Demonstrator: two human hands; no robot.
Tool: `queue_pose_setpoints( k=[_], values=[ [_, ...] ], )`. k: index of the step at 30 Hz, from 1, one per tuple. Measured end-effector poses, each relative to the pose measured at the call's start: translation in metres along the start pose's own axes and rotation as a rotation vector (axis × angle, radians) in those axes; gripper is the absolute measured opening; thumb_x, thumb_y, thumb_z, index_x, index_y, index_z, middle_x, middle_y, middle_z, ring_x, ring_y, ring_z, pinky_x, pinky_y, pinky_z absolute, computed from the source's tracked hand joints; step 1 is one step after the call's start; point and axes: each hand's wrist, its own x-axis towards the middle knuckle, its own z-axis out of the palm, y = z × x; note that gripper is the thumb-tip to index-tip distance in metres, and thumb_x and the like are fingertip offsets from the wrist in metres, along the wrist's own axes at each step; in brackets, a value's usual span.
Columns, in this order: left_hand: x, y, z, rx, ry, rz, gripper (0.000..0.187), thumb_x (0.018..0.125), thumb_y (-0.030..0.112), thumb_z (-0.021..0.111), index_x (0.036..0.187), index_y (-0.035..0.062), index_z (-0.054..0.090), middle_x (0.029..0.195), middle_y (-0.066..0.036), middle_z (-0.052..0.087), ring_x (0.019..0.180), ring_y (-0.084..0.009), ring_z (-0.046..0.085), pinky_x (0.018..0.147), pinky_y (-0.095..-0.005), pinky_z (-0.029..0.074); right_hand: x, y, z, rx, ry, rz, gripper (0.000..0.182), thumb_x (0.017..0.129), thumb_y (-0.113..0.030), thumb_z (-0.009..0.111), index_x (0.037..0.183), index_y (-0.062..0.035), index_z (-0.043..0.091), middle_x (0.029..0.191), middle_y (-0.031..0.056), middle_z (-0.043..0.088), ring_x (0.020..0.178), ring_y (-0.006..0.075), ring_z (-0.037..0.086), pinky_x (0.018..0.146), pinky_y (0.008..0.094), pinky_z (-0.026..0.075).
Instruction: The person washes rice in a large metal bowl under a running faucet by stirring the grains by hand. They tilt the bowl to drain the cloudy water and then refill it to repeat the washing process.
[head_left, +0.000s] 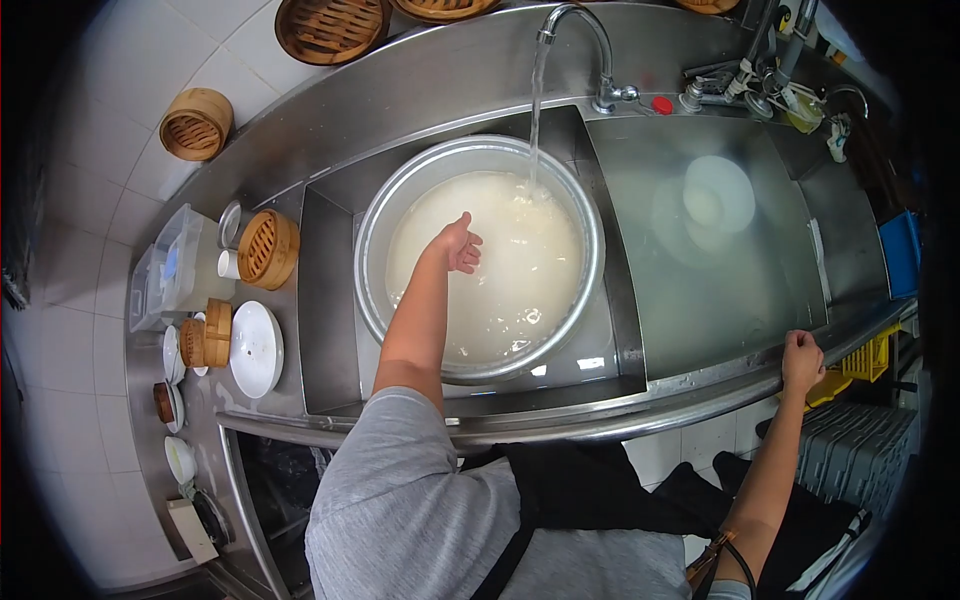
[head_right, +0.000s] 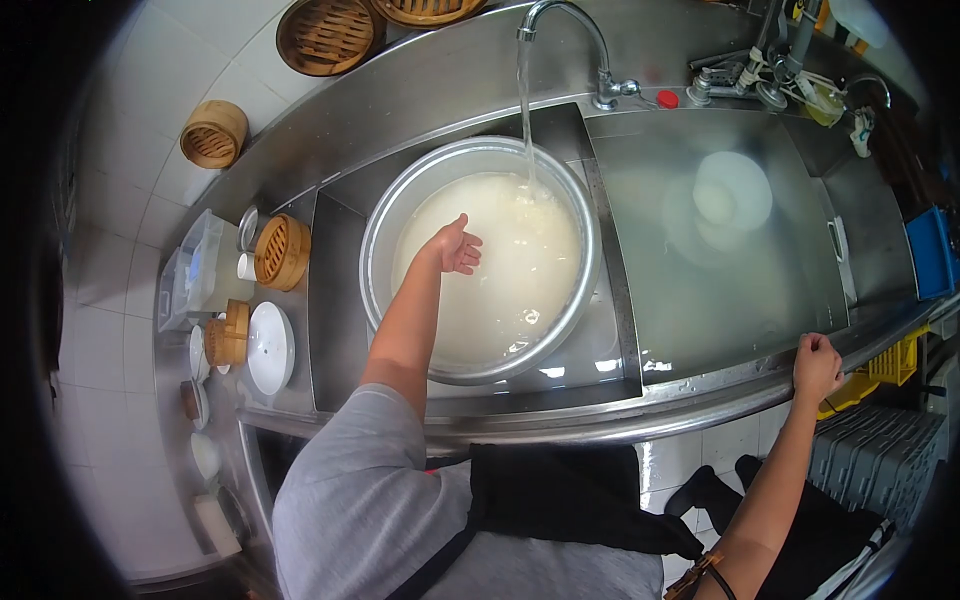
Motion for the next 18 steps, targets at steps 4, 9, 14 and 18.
queue_pose_setpoints(
  k=[4, 9, 14, 18],
  values=[
    [0.017, -0.004, -0.004, -0.001, 0.018, -0.071, 0.079, 0.082, 0.058, 0.01, 0.128, -0.0059, 0.017, 0.131, -0.031, 0.015, 0.12, -0.0401, 0.023, 0.095, -0.0533, 0.019, 0.002, 0.004, 0.004, -0.002, 0.029, -0.008, 0.023, 0.075, -0.036, 0.048, 0.088, -0.02, 0.059, 0.093, -0.0003, 0.058, 0.1, 0.0204, 0.047, 0.091, 0.0498, 0.023],
    [0.032, -0.012, -0.009, -0.019, 0.072, -0.082, 0.078, 0.083, 0.057, 0.013, 0.126, -0.0073, 0.022, 0.097, -0.021, 0.041, 0.08, -0.0289, 0.043, 0.094, -0.054, 0.022, 0.002, 0.002, 0.003, -0.011, 0.022, -0.014, 0.024, 0.075, -0.036, 0.048, 0.088, -0.02, 0.059, 0.092, 0.0, 0.058, 0.099, 0.0204, 0.047, 0.091, 0.0503, 0.024],
    [0.036, -0.012, -0.008, -0.034, 0.125, -0.094, 0.077, 0.083, 0.056, 0.016, 0.124, -0.0082, 0.026, 0.069, -0.008, 0.035, 0.058, -0.0177, 0.035, 0.093, -0.0537, 0.024, 0.003, 0.003, 0.003, -0.024, 0.003, -0.01, 0.024, 0.075, -0.036, 0.047, 0.089, -0.0203, 0.059, 0.094, -0.0004, 0.058, 0.101, 0.02, 0.047, 0.091, 0.0505, 0.024],
    [0.037, -0.012, -0.004, -0.025, 0.181, -0.094, 0.076, 0.083, 0.055, 0.017, 0.124, -0.0082, 0.026, 0.068, -0.007, 0.034, 0.056, -0.0177, 0.035, 0.093, -0.0541, 0.024, 0.005, 0.006, 0.007, -0.026, 0.005, -0.009, 0.024, 0.075, -0.037, 0.047, 0.089, -0.0206, 0.059, 0.095, -0.001, 0.058, 0.102, 0.0193, 0.045, 0.091, 0.0504, 0.023]
  ],
)
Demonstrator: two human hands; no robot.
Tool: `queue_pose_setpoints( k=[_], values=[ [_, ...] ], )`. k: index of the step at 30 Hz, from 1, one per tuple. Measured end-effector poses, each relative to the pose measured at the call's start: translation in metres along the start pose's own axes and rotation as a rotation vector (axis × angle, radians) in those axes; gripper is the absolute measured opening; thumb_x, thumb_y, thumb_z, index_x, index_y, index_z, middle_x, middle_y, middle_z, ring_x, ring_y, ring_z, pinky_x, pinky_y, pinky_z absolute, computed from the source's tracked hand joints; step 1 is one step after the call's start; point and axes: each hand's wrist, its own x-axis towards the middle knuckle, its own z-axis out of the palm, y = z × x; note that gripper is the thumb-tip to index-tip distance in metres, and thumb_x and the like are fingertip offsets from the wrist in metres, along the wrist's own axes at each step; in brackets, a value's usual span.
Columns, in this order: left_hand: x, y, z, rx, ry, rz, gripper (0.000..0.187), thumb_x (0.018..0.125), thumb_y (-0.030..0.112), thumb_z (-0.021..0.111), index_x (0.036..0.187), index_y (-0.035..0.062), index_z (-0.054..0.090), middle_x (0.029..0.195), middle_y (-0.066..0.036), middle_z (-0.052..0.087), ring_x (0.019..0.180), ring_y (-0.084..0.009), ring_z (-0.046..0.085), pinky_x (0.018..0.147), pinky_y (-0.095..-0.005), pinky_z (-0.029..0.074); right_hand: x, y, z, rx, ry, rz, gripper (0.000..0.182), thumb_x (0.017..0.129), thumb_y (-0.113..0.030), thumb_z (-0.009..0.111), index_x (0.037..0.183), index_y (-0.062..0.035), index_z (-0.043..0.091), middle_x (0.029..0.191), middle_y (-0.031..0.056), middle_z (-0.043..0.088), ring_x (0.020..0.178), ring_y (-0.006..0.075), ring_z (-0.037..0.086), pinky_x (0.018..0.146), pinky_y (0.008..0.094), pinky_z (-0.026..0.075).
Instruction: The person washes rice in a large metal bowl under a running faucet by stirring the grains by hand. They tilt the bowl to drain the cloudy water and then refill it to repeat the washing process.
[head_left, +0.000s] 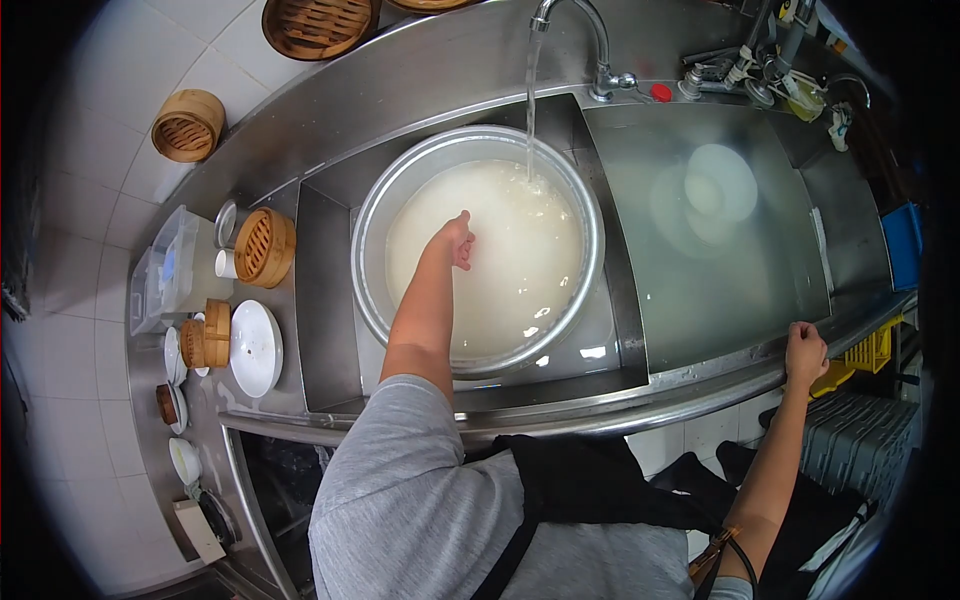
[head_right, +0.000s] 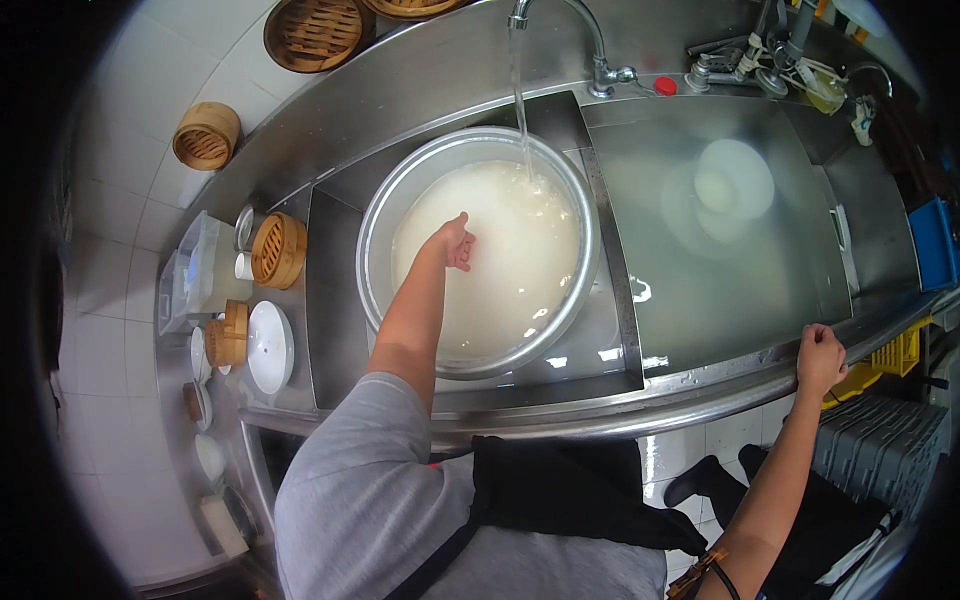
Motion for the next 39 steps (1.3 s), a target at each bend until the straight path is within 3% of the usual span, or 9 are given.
queue_pose_setpoints(
  k=[7, 19, 22, 25, 28, 29, 32, 35, 39],
  values=[
    [0.004, -0.001, -0.001, -0.015, 0.018, 0.017, 0.075, 0.083, 0.054, 0.018, 0.126, -0.0084, 0.022, 0.075, -0.011, 0.038, 0.057, -0.019, 0.036, 0.094, -0.0542, 0.022, -0.001, -0.001, -0.002, 0.025, -0.019, 0.013, 0.025, 0.075, -0.037, 0.048, 0.09, -0.0206, 0.059, 0.096, -0.0005, 0.057, 0.103, 0.0195, 0.045, 0.093, 0.0499, 0.022],
    [0.003, -0.003, -0.002, -0.033, 0.04, 0.026, 0.074, 0.084, 0.053, 0.02, 0.121, -0.0106, 0.028, 0.058, -0.002, 0.029, 0.048, -0.0146, 0.03, 0.091, -0.0554, 0.026, -0.002, -0.003, -0.004, 0.029, -0.019, 0.006, 0.024, 0.075, -0.037, 0.048, 0.09, -0.0203, 0.059, 0.095, 0.0, 0.057, 0.102, 0.02, 0.045, 0.092, 0.0506, 0.022],
    [0.01, -0.003, -0.007, -0.046, 0.019, -0.002, 0.074, 0.084, 0.055, 0.021, 0.126, -0.0059, 0.024, 0.08, -0.011, 0.042, 0.059, -0.0194, 0.041, 0.09, -0.0568, 0.026, 0.0, -0.001, -0.001, 0.024, -0.003, 0.003, 0.024, 0.075, -0.036, 0.049, 0.089, -0.0202, 0.059, 0.095, 0.0, 0.058, 0.102, 0.0199, 0.046, 0.092, 0.0508, 0.022],
    [-0.003, -0.006, 0.003, 0.003, 0.29, 0.165, 0.061, 0.082, 0.049, 0.035, 0.118, -0.0001, 0.038, 0.077, -0.012, 0.045, 0.061, -0.0215, 0.048, 0.085, -0.0536, 0.036, -0.001, -0.001, -0.001, 0.026, 0.01, 0.001, 0.024, 0.075, -0.036, 0.049, 0.089, -0.02, 0.059, 0.094, 0.0001, 0.058, 0.101, 0.0199, 0.046, 0.091, 0.0509, 0.022],
    [-0.007, -0.024, 0.016, 0.636, 0.922, 0.406, 0.056, 0.078, 0.047, 0.043, 0.115, 0.0053, 0.042, 0.101, -0.017, 0.046, 0.089, -0.0295, 0.05, 0.08, -0.0484, 0.04, -0.002, -0.001, -0.002, 0.029, 0.015, -0.001, 0.024, 0.075, -0.037, 0.048, 0.088, -0.02, 0.059, 0.094, 0.0002, 0.058, 0.101, 0.02, 0.046, 0.091, 0.0507, 0.022],
    [-0.018, -0.03, 0.021, 0.733, 0.86, 0.4, 0.063, 0.077, 0.049, 0.043, 0.121, 0.0041, 0.036, 0.12, -0.022, 0.036, 0.113, -0.0357, 0.034, 0.09, -0.044, 0.033, -0.001, -0.001, -0.001, 0.03, 0.015, -0.002, 0.024, 0.075, -0.037, 0.048, 0.088, -0.02, 0.059, 0.094, 0.0002, 0.058, 0.101, 0.02, 0.046, 0.091, 0.0506, 0.022],
    [0.013, -0.063, 0.023, 1.008, 0.824, 0.362, 0.072, 0.077, 0.052, 0.04, 0.127, 0.0017, 0.026, 0.129, -0.025, 0.025, 0.122, -0.0369, 0.019, 0.099, -0.0439, 0.018, -0.001, -0.001, -0.001, 0.026, 0.016, -0.013, 0.024, 0.075, -0.037, 0.048, 0.088, -0.0202, 0.059, 0.094, 0.0005, 0.058, 0.1, 0.0202, 0.046, 0.091, 0.0506, 0.022],
    [0.022, -0.072, 0.041, 1.009, 0.789, 0.32, 0.078, 0.078, 0.053, 0.037, 0.129, -0.0018, 0.018, 0.134, -0.023, 0.016, 0.126, -0.0354, 0.009, 0.102, -0.0423, 0.005, -0.001, -0.001, 0.0, 0.025, 0.029, 0.002, 0.024, 0.074, -0.037, 0.048, 0.088, -0.0201, 0.06, 0.094, 0.0011, 0.058, 0.101, 0.0204, 0.046, 0.091, 0.0505, 0.023],
    [0.022, -0.065, 0.069, 1.063, 0.753, 0.421, 0.074, 0.08, 0.051, 0.032, 0.128, -0.0034, 0.019, 0.134, -0.02, 0.018, 0.126, -0.0349, 0.009, 0.102, -0.0434, 0.001, -0.001, -0.001, 0.0, 0.015, 0.008, -0.004, 0.025, 0.075, -0.037, 0.049, 0.089, -0.0205, 0.059, 0.094, 0.0011, 0.057, 0.102, 0.0204, 0.045, 0.091, 0.05, 0.022]
  ],
)
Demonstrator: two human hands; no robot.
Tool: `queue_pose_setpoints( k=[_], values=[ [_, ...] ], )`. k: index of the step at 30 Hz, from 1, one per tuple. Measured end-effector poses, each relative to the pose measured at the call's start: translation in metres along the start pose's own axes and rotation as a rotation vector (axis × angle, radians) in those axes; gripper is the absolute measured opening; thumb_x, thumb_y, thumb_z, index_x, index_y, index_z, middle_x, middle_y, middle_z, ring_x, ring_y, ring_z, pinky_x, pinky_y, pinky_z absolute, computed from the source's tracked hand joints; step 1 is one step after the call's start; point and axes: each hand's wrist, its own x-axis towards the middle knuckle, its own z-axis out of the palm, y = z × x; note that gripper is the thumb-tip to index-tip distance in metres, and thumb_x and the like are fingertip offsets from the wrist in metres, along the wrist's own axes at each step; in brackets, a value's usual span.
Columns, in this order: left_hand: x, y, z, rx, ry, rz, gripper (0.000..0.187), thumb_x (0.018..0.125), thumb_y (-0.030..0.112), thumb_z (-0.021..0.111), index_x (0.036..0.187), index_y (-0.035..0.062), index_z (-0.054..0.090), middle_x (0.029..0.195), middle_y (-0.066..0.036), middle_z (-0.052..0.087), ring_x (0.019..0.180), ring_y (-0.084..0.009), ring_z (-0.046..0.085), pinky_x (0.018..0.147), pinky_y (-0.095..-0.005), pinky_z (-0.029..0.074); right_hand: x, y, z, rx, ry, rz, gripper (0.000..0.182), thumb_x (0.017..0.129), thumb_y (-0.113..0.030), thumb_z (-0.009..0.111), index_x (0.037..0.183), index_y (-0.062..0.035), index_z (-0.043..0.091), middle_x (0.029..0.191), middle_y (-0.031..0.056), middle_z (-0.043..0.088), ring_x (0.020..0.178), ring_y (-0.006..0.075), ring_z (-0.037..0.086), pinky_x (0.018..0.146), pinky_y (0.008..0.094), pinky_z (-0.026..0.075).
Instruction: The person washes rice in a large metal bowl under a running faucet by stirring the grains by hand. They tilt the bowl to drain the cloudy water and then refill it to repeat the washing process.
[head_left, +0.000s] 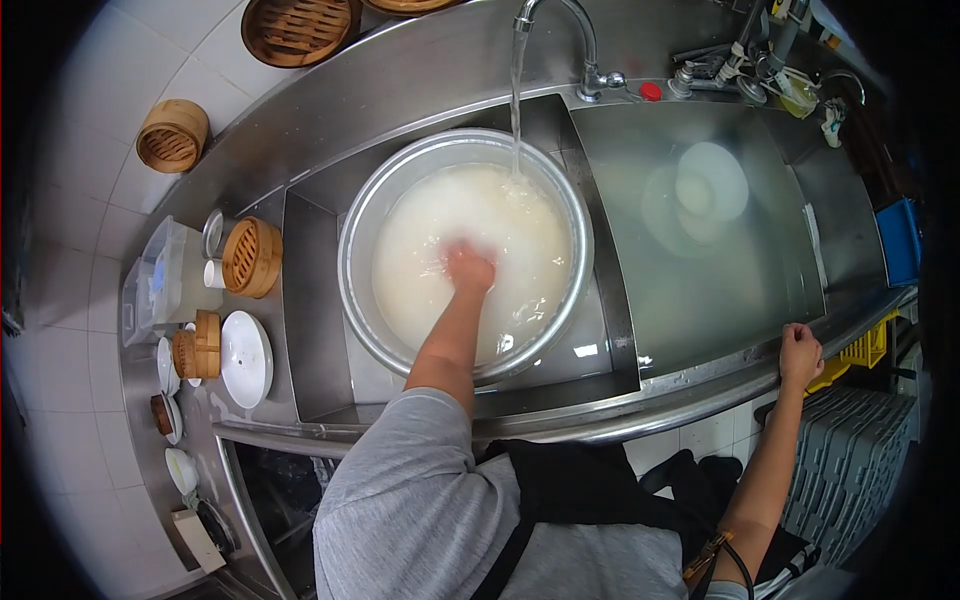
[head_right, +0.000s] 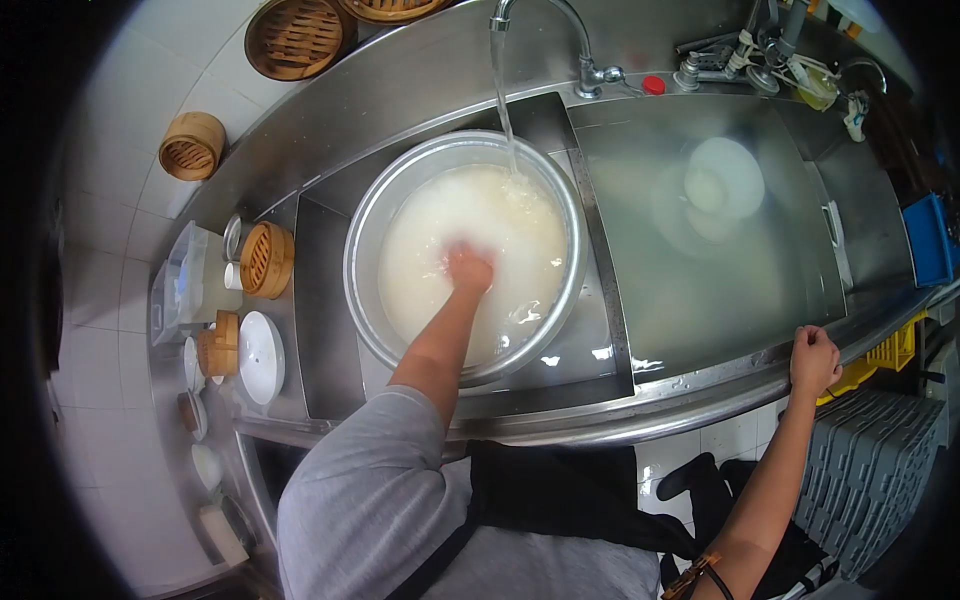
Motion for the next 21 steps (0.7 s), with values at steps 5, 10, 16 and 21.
queue_pose_setpoints(
  k=[5, 10, 16, 21],
  values=[
    [-0.013, 0.029, -0.001, 0.053, 0.09, 0.274, 0.071, 0.081, 0.049, 0.03, 0.127, -0.0042, 0.022, 0.134, -0.019, 0.019, 0.125, -0.0355, 0.008, 0.102, -0.0445, -0.003, 0.001, 0.001, 0.001, -0.008, -0.003, -0.001, 0.024, 0.075, -0.037, 0.049, 0.09, -0.0209, 0.059, 0.095, 0.0004, 0.057, 0.102, 0.0202, 0.045, 0.091, 0.0499, 0.022],
    [-0.037, 0.03, 0.009, 0.281, 0.047, 0.589, 0.065, 0.081, 0.046, 0.035, 0.128, 0.0024, 0.024, 0.133, -0.02, 0.019, 0.126, -0.0354, 0.007, 0.102, -0.0465, 0.004, 0.0, 0.0, 0.0, 0.013, -0.003, 0.005, 0.024, 0.075, -0.037, 0.05, 0.089, -0.0208, 0.059, 0.094, 0.0002, 0.057, 0.103, 0.0198, 0.045, 0.092, 0.0498, 0.022],
    [-0.051, 0.005, -0.01, 0.035, -0.253, 0.582, 0.059, 0.082, 0.041, 0.039, 0.131, 0.0132, 0.021, 0.136, -0.017, 0.016, 0.126, -0.0318, 0.009, 0.102, -0.0454, 0.011, -0.002, -0.002, -0.003, 0.006, -0.001, 0.003, 0.024, 0.075, -0.037, 0.049, 0.089, -0.0203, 0.059, 0.094, 0.0, 0.058, 0.102, 0.0195, 0.045, 0.092, 0.0501, 0.021],
    [-0.022, -0.021, -0.014, -0.022, -0.134, 0.253, 0.058, 0.082, 0.038, 0.041, 0.131, 0.0127, 0.021, 0.135, -0.015, 0.018, 0.126, -0.0288, 0.014, 0.102, -0.0397, 0.016, -0.001, -0.001, -0.002, 0.013, -0.004, 0.0, 0.024, 0.075, -0.037, 0.049, 0.089, -0.0201, 0.059, 0.094, 0.0003, 0.057, 0.102, 0.0199, 0.045, 0.092, 0.05, 0.021]
  ],
)
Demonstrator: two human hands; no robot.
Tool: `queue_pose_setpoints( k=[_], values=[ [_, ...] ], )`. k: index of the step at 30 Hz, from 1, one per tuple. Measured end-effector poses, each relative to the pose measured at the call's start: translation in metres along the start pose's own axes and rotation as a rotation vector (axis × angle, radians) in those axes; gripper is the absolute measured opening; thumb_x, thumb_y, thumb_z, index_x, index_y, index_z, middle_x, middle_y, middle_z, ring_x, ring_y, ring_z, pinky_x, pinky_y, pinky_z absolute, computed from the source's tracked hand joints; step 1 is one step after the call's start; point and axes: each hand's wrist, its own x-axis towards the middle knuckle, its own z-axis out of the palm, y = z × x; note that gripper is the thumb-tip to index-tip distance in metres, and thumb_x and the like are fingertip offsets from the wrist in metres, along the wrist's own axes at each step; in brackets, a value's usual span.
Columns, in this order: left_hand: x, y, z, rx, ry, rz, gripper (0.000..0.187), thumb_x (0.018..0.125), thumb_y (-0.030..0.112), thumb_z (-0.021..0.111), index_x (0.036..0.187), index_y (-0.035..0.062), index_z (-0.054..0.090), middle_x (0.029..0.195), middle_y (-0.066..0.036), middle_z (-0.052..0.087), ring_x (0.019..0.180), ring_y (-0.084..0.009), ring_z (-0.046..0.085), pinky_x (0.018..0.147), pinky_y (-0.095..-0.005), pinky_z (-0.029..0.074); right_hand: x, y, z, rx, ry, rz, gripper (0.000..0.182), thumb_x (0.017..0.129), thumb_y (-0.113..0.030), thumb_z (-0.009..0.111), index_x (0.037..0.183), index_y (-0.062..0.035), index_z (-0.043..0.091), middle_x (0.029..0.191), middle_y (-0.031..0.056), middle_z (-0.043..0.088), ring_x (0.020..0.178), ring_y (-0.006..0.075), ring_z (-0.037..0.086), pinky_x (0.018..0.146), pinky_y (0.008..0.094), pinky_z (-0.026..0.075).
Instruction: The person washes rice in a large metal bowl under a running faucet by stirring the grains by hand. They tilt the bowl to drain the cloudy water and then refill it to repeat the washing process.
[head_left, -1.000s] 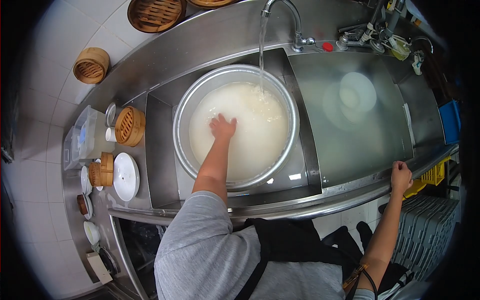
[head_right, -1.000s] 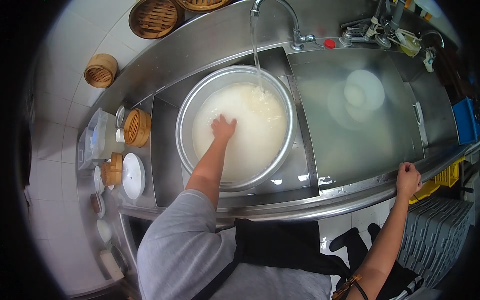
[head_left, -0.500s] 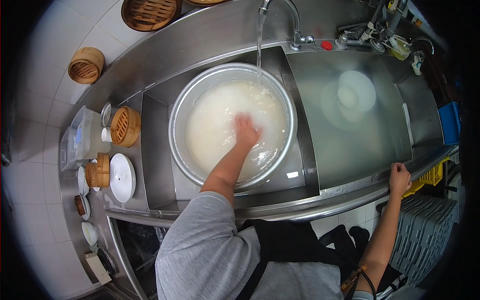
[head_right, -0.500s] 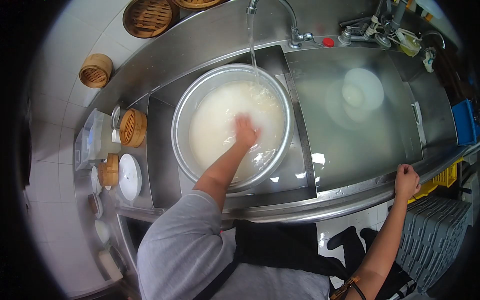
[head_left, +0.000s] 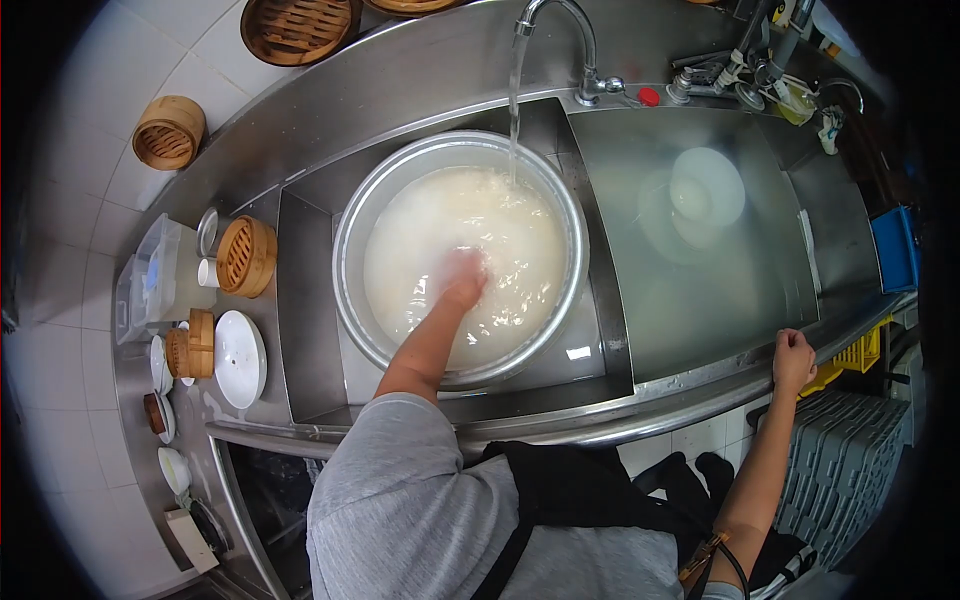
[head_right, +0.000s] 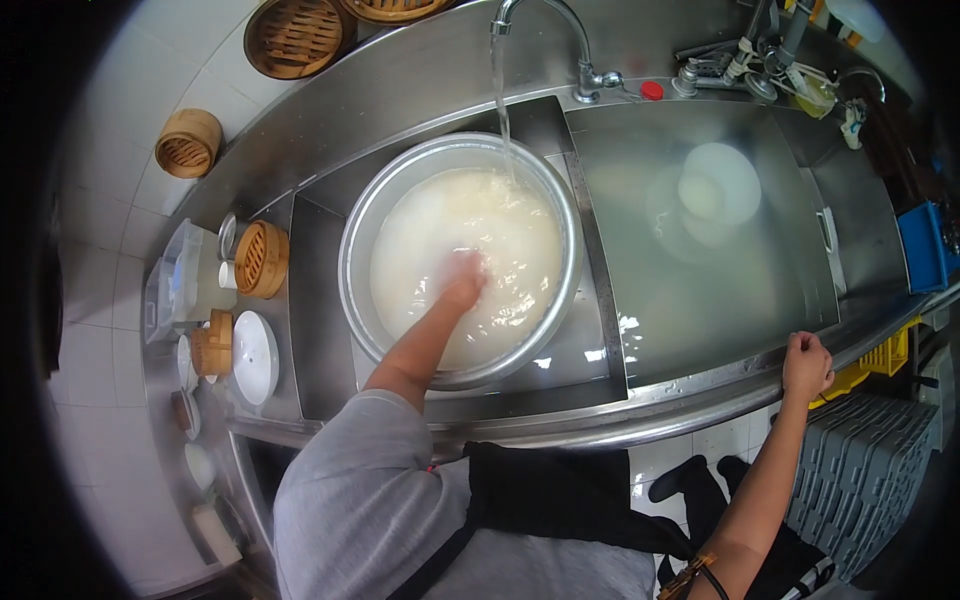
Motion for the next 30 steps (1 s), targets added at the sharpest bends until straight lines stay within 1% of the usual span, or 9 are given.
queue_pose_setpoints(
  k=[3, 6, 7, 10, 13, 17, 20, 26, 30],
  values=[
    [0.013, -0.03, 0.006, -0.196, 0.122, -0.035, 0.057, 0.082, 0.036, 0.043, 0.129, 0.0109, 0.023, 0.132, -0.016, 0.025, 0.124, -0.0297, 0.019, 0.101, -0.0374, 0.02, 0.001, 0.002, 0.002, -0.002, 0.001, 0.004, 0.025, 0.075, -0.037, 0.049, 0.089, -0.0201, 0.059, 0.095, 0.0004, 0.057, 0.102, 0.0202, 0.045, 0.092, 0.0498, 0.021],
    [0.008, -0.044, -0.007, -0.264, 0.122, -0.213, 0.055, 0.081, 0.035, 0.044, 0.127, 0.0084, 0.028, 0.13, -0.017, 0.03, 0.122, -0.031, 0.023, 0.1, -0.0382, 0.021, 0.001, 0.001, 0.002, -0.005, 0.003, 0.009, 0.025, 0.074, -0.037, 0.049, 0.089, -0.0201, 0.059, 0.094, 0.0005, 0.057, 0.102, 0.0203, 0.045, 0.092, 0.0496, 0.021],
    [0.012, -0.057, 0.001, -0.237, 0.204, -0.21, 0.054, 0.08, 0.034, 0.044, 0.125, 0.007, 0.032, 0.128, -0.016, 0.033, 0.121, -0.0312, 0.024, 0.099, -0.0379, 0.024, 0.001, 0.001, 0.002, -0.003, 0.008, 0.008, 0.025, 0.074, -0.037, 0.049, 0.089, -0.0202, 0.059, 0.094, 0.0006, 0.057, 0.102, 0.0203, 0.045, 0.092, 0.0496, 0.021],
    [0.013, -0.078, 0.019, -0.256, 0.208, -0.317, 0.054, 0.081, 0.037, 0.041, 0.125, 0.0084, 0.033, 0.129, -0.014, 0.033, 0.122, -0.0309, 0.024, 0.101, -0.0396, 0.018, 0.001, 0.001, 0.002, -0.001, 0.012, 0.009, 0.025, 0.074, -0.037, 0.049, 0.089, -0.0203, 0.059, 0.094, 0.0006, 0.057, 0.102, 0.0203, 0.045, 0.092, 0.0496, 0.021],
    [0.019, -0.068, 0.026, 0.57, -0.299, -0.185, 0.056, 0.08, 0.04, 0.037, 0.126, 0.0098, 0.032, 0.132, -0.011, 0.028, 0.123, -0.0297, 0.021, 0.102, -0.044, 0.008, 0.0, 0.0, 0.001, -0.004, 0.013, 0.009, 0.025, 0.074, -0.037, 0.049, 0.089, -0.0205, 0.059, 0.094, 0.0005, 0.057, 0.102, 0.0203, 0.045, 0.092, 0.0496, 0.021],
    [0.002, -0.04, 0.048, 0.177, 0.023, -0.08, 0.057, 0.078, 0.039, 0.037, 0.127, 0.0107, 0.032, 0.137, -0.008, 0.019, 0.127, -0.03, 0.009, 0.102, -0.0488, -0.003, 0.001, 0.0, 0.002, -0.008, -0.001, 0.006, 0.024, 0.074, -0.037, 0.05, 0.089, -0.0207, 0.059, 0.093, 0.0003, 0.057, 0.102, 0.0202, 0.045, 0.092, 0.0495, 0.021],
    [-0.001, -0.017, 0.041, 0.218, -0.02, 0.157, 0.062, 0.077, 0.041, 0.037, 0.13, 0.01, 0.026, 0.137, -0.01, 0.017, 0.127, -0.0321, 0.005, 0.102, -0.0485, -0.004, 0.002, 0.002, 0.004, -0.003, 0.006, 0.001, 0.024, 0.074, -0.037, 0.05, 0.089, -0.0207, 0.059, 0.093, 0.0003, 0.057, 0.102, 0.0202, 0.045, 0.092, 0.0493, 0.021],
    [0.011, 0.026, 0.046, 0.537, 0.17, 0.217, 0.072, 0.076, 0.044, 0.04, 0.132, 0.0078, 0.014, 0.138, -0.01, 0.013, 0.127, -0.0331, 0.0, 0.103, -0.0472, -0.005, 0.001, 0.001, 0.003, -0.004, 0.007, 0.012, 0.024, 0.074, -0.038, 0.05, 0.088, -0.0204, 0.059, 0.093, 0.0007, 0.057, 0.102, 0.0205, 0.044, 0.092, 0.0493, 0.021],
    [0.019, 0.029, 0.057, 0.037, 0.063, 0.221, 0.073, 0.073, 0.037, 0.051, 0.132, 0.009, 0.017, 0.135, -0.018, 0.013, 0.126, -0.0358, 0.005, 0.103, -0.0464, 0.002, 0.001, 0.001, 0.001, -0.021, -0.006, 0.009, 0.024, 0.074, -0.038, 0.05, 0.088, -0.0201, 0.059, 0.093, 0.0006, 0.057, 0.102, 0.0206, 0.044, 0.092, 0.0494, 0.021]
  ],
)
